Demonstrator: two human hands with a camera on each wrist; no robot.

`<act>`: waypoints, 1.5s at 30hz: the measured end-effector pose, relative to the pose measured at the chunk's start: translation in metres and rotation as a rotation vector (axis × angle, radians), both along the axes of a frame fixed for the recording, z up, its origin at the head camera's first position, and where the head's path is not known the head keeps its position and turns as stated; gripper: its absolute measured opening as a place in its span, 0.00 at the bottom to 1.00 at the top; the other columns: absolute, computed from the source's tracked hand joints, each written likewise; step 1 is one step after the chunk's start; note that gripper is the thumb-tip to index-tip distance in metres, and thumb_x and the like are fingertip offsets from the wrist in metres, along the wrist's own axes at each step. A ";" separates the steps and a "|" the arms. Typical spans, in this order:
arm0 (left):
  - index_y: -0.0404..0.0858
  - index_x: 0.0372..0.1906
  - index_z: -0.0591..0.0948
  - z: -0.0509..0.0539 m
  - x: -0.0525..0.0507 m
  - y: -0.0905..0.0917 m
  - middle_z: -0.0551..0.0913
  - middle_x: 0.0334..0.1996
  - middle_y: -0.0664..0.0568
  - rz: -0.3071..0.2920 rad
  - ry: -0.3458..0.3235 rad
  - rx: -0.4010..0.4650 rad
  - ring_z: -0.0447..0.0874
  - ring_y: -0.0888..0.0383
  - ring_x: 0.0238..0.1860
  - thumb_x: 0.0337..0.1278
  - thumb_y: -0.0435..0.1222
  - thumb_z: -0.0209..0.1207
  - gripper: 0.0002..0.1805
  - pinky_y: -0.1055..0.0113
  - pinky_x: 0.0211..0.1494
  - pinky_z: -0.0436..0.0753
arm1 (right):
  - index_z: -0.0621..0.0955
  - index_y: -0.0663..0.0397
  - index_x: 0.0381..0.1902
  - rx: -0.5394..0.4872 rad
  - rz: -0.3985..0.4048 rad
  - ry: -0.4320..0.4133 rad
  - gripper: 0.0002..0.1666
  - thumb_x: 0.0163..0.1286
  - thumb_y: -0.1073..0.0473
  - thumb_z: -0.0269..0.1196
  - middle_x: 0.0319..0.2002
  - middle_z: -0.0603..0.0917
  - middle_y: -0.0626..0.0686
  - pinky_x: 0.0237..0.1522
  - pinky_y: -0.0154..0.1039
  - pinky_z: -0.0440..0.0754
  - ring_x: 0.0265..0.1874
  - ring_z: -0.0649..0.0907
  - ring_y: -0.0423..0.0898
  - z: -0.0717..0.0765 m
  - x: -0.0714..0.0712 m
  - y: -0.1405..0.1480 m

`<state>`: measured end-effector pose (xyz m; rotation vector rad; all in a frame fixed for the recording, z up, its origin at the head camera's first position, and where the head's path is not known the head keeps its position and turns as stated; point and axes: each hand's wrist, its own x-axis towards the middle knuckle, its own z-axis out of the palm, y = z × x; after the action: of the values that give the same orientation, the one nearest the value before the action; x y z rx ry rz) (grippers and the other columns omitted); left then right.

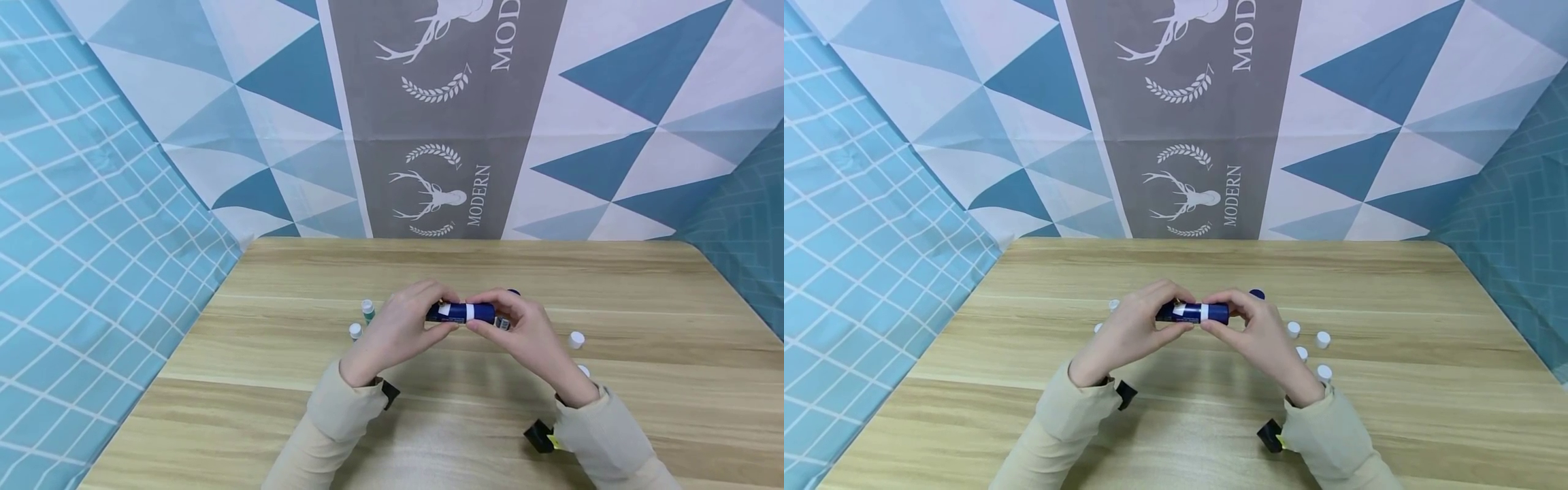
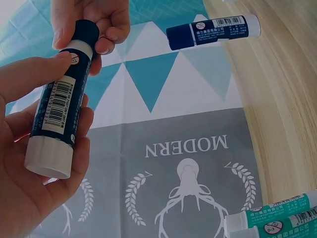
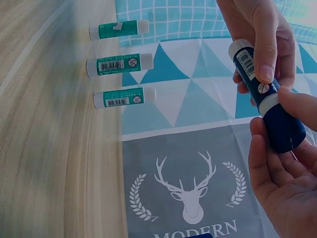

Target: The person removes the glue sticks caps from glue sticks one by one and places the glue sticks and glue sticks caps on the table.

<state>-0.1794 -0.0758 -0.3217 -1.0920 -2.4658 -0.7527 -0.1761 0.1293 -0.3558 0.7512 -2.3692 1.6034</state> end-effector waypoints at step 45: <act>0.43 0.40 0.80 0.001 -0.003 -0.006 0.79 0.35 0.58 0.068 0.032 0.001 0.75 0.66 0.33 0.45 0.36 0.66 0.14 0.72 0.37 0.75 | 0.79 0.51 0.44 0.014 -0.043 -0.002 0.15 0.58 0.61 0.64 0.41 0.82 0.50 0.43 0.28 0.77 0.38 0.81 0.37 0.004 -0.003 0.009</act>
<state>-0.1829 -0.0820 -0.3207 -1.0070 -2.4620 -0.7113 -0.1796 0.1385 -0.3523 0.6969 -2.3831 1.5733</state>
